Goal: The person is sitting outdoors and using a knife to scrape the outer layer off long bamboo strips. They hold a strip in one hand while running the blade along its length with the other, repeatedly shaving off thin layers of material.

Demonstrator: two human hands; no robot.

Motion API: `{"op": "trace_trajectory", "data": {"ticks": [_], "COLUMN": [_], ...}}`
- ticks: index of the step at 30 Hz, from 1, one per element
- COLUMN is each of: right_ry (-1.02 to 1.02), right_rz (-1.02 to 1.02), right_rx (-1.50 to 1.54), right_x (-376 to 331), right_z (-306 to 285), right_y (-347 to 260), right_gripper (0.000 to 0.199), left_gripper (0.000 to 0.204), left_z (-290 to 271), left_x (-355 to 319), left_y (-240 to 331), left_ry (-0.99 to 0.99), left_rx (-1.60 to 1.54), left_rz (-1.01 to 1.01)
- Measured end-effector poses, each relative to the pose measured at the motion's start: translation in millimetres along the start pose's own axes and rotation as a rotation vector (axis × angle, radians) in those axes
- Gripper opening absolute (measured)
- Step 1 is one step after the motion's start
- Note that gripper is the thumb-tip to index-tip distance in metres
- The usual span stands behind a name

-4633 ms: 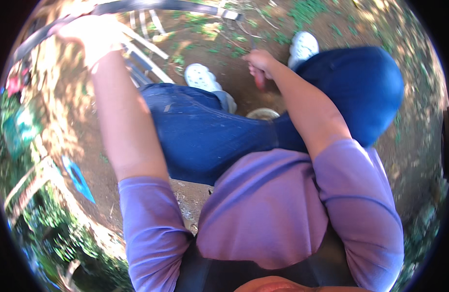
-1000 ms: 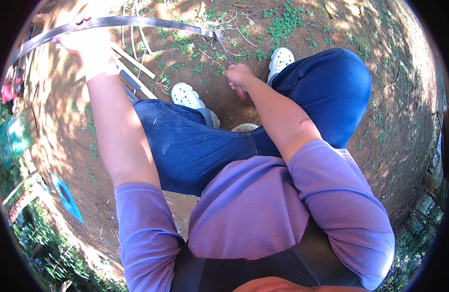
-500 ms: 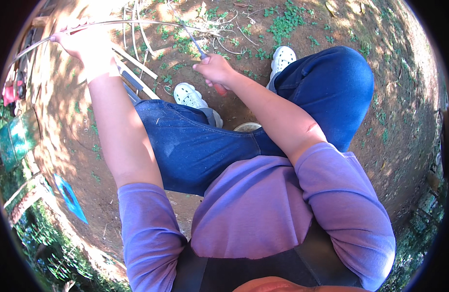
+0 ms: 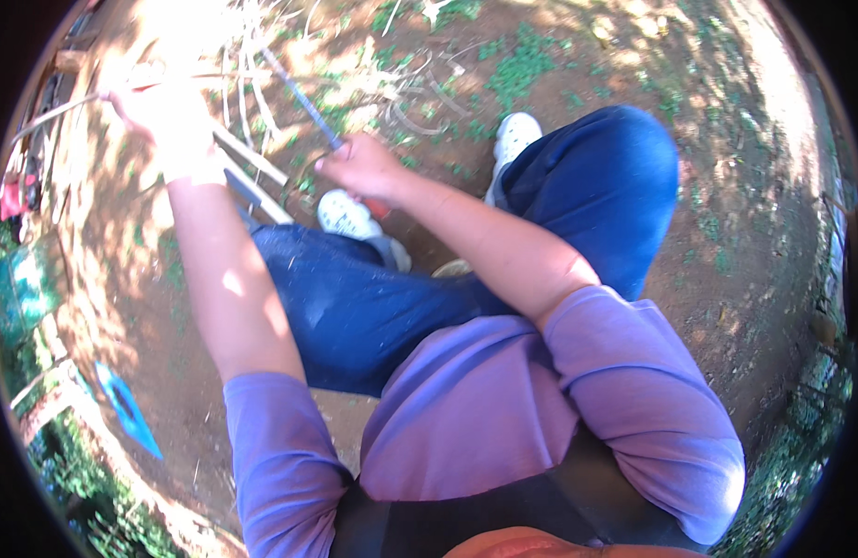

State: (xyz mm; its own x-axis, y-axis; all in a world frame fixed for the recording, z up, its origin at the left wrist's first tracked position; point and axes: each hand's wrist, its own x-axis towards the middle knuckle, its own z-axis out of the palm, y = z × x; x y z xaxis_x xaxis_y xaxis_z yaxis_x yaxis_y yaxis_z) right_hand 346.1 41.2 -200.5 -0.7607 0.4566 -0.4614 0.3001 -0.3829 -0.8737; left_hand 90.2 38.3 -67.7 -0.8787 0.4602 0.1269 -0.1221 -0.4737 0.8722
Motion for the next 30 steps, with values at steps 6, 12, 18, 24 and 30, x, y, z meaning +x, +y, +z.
{"op": "trace_trajectory", "data": {"ticks": [6,12,18,24,30], "right_ry": [0.07,0.126,0.097,0.141,0.104], "right_rz": [0.001,0.308,0.079,0.43,0.246], "right_rx": [-0.031,-0.015,-0.026,-0.029,-0.053], "right_x": [5,27,10,17,16], "right_z": [-26,-67,-33,-71,-70], "right_y": [27,89,49,103,96], "right_gripper": [0.027,0.023,0.023,0.025,0.02], "left_gripper": [0.039,0.041,0.035,0.031,0.03], "left_z": [35,18,38,29,30], "left_x": [-30,-16,-28,-17,-14], "left_y": [-11,-23,-1,-12,-16], "left_ry": [-0.085,0.001,0.098,0.109,0.1], "left_rx": [0.067,0.009,-0.016,-0.098,-0.121], "left_rz": [0.163,0.213,0.176,0.201,0.186]}}
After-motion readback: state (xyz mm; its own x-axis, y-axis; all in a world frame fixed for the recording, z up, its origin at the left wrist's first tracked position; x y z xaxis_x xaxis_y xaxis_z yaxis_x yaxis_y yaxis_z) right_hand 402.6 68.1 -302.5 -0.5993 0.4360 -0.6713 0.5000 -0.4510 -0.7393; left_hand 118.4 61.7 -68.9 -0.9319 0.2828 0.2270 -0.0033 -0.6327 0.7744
